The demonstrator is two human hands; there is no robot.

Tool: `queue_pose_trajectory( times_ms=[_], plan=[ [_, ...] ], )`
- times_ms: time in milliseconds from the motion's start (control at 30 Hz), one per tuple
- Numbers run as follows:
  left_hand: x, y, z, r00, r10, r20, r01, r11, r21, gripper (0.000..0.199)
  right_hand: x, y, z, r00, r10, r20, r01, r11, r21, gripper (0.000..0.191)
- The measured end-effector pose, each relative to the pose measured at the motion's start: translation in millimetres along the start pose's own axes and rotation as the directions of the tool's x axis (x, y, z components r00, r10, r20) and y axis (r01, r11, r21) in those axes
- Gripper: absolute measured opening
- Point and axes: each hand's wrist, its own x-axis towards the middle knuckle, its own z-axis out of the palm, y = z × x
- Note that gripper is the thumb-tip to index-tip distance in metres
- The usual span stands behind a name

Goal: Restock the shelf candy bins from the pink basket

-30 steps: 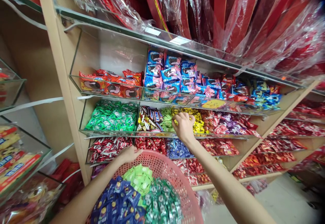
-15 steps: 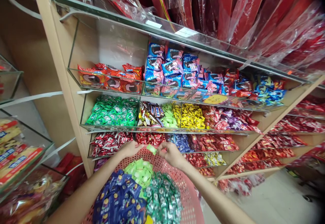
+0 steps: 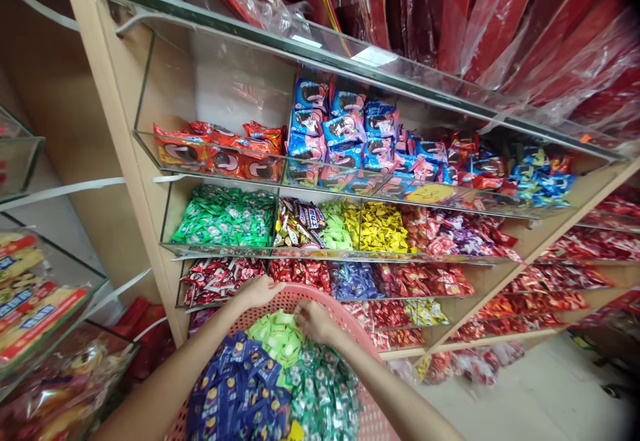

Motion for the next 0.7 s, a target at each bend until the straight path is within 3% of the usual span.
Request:
queue_pose_trajectory(
  times_ms=[100,333,533,700],
  plan=[
    [-0.9,1.1,-1.0,1.000,-0.001,0.007,0.001,1.000,0.009,0.066,5.9,3.6,7.1,0.998,0.034,0.054,-0.036,0.999,0.036,0.013],
    [-3.1,4.1,-4.4,1.000,-0.023,0.019,0.023,1.000,-0.005,0.063,19.5,11.5,18.4,0.996,0.066,0.056,-0.060,0.994,-0.089,0.015],
    [-2.3,2.6,-2.6,0.999,-0.032,0.013,0.032,0.999,-0.008,0.059,17.3,-0.4,17.7,0.996,0.089,0.001,-0.088,0.981,-0.172,0.018],
    [0.4,-1.3,0.9,1.000,0.001,0.003,-0.001,1.000,-0.009,0.063,8.0,-11.8,9.4,0.992,0.080,-0.097,-0.108,0.936,-0.335,0.020]
  ],
)
